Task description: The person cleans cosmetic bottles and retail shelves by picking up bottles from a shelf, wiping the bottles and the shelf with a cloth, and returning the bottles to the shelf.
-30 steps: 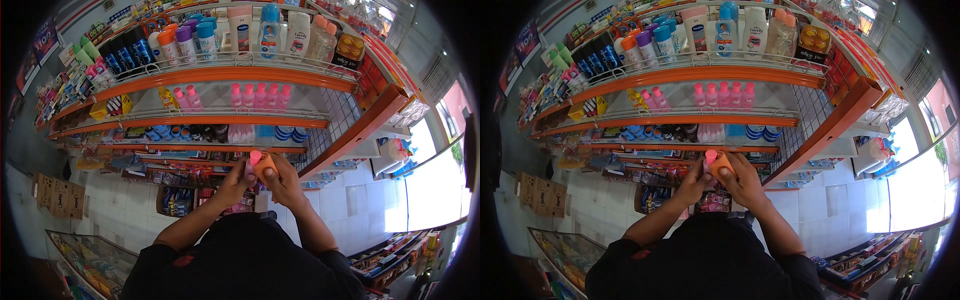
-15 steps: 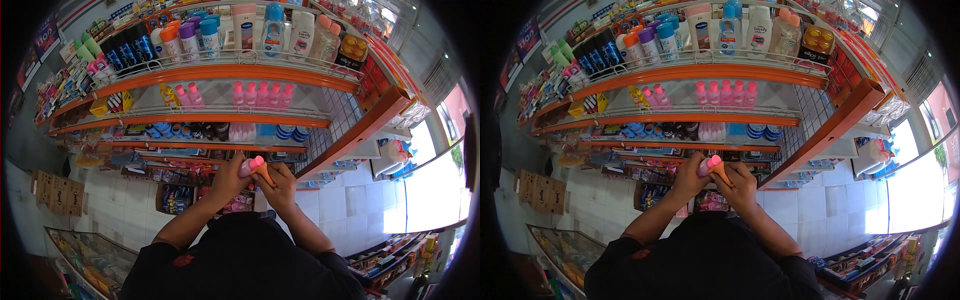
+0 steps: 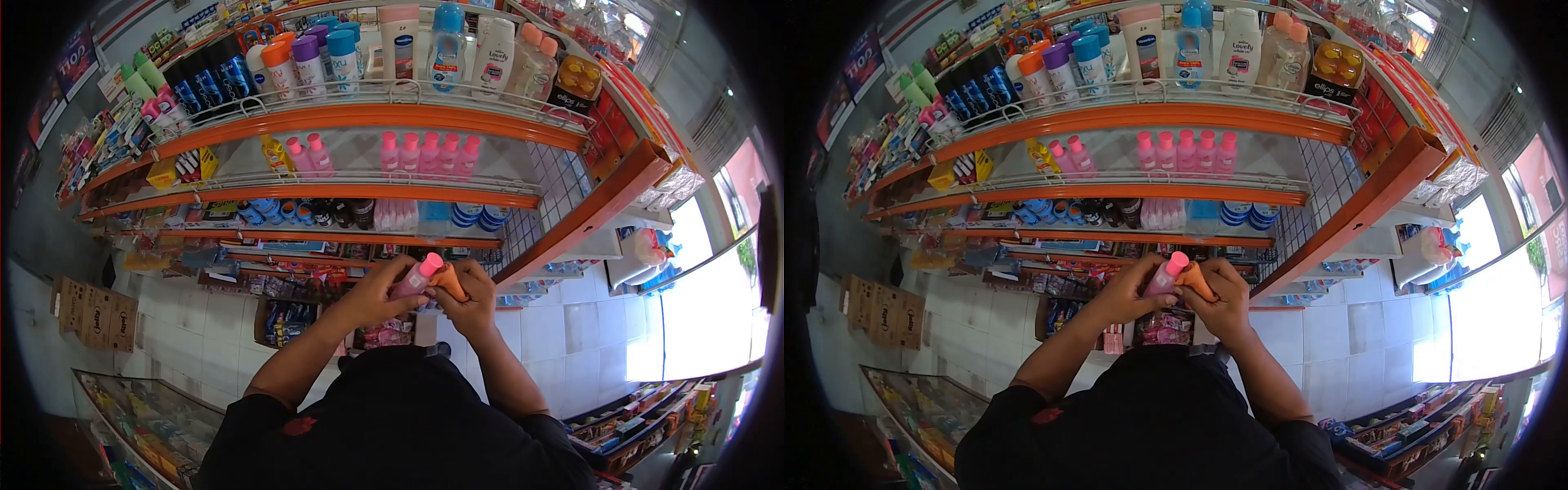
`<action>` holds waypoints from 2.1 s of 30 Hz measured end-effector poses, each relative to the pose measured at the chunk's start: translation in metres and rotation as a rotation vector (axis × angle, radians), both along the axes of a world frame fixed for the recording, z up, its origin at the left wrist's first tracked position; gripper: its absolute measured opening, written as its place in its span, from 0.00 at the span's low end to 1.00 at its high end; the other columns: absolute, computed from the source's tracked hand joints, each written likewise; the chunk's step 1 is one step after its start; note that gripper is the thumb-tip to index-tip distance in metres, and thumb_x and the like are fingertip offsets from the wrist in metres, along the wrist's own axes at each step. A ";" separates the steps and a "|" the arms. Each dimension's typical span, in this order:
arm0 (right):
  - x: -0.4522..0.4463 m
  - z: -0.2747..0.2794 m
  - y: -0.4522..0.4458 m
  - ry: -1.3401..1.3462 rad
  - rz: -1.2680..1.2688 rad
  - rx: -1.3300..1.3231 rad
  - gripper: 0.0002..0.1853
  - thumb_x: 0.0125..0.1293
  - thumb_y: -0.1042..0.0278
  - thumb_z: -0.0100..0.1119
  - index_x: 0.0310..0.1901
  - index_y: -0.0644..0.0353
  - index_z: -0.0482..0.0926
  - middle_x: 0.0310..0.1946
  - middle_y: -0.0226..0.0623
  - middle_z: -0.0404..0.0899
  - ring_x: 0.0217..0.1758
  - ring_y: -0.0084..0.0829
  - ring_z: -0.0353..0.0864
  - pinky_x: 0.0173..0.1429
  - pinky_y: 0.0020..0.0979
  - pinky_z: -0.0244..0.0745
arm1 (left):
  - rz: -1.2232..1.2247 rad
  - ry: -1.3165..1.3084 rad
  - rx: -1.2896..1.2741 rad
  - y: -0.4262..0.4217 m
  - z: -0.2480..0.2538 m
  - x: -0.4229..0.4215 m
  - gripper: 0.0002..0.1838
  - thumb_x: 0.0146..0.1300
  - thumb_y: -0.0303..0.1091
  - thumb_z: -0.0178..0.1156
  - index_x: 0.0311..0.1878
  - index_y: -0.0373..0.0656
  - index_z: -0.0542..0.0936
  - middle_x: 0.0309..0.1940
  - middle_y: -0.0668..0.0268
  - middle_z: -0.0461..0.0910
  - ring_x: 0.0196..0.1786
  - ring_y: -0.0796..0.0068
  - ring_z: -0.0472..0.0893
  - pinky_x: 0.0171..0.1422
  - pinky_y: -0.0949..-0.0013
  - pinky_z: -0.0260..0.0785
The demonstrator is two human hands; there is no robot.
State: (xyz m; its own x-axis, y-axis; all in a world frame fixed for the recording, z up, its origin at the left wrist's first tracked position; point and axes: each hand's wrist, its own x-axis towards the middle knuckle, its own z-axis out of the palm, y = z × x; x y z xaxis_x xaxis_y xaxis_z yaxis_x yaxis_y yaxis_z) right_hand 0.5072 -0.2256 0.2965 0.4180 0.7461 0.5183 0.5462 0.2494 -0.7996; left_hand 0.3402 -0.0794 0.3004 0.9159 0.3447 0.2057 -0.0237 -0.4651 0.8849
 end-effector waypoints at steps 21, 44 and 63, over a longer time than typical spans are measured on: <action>0.001 -0.001 -0.007 -0.149 -0.098 0.087 0.19 0.52 0.73 0.83 0.46 0.68 0.89 0.40 0.41 0.83 0.38 0.35 0.84 0.41 0.33 0.79 | 0.198 0.024 0.266 -0.032 0.024 0.010 0.29 0.71 0.34 0.67 0.68 0.35 0.66 0.54 0.39 0.80 0.56 0.36 0.82 0.59 0.47 0.75; 0.012 0.004 -0.017 -0.256 -0.052 0.205 0.24 0.45 0.77 0.83 0.48 0.68 0.88 0.42 0.40 0.84 0.42 0.36 0.87 0.46 0.33 0.83 | 0.037 -0.024 0.059 -0.030 0.023 0.014 0.30 0.68 0.28 0.68 0.69 0.40 0.66 0.55 0.47 0.80 0.56 0.47 0.84 0.62 0.56 0.74; -0.023 0.027 -0.026 -0.388 -0.098 0.388 0.27 0.40 0.70 0.83 0.47 0.65 0.90 0.37 0.38 0.81 0.35 0.35 0.85 0.38 0.34 0.81 | 0.167 -0.124 0.015 -0.041 0.016 0.028 0.31 0.64 0.31 0.74 0.67 0.39 0.69 0.53 0.51 0.81 0.55 0.52 0.85 0.59 0.57 0.76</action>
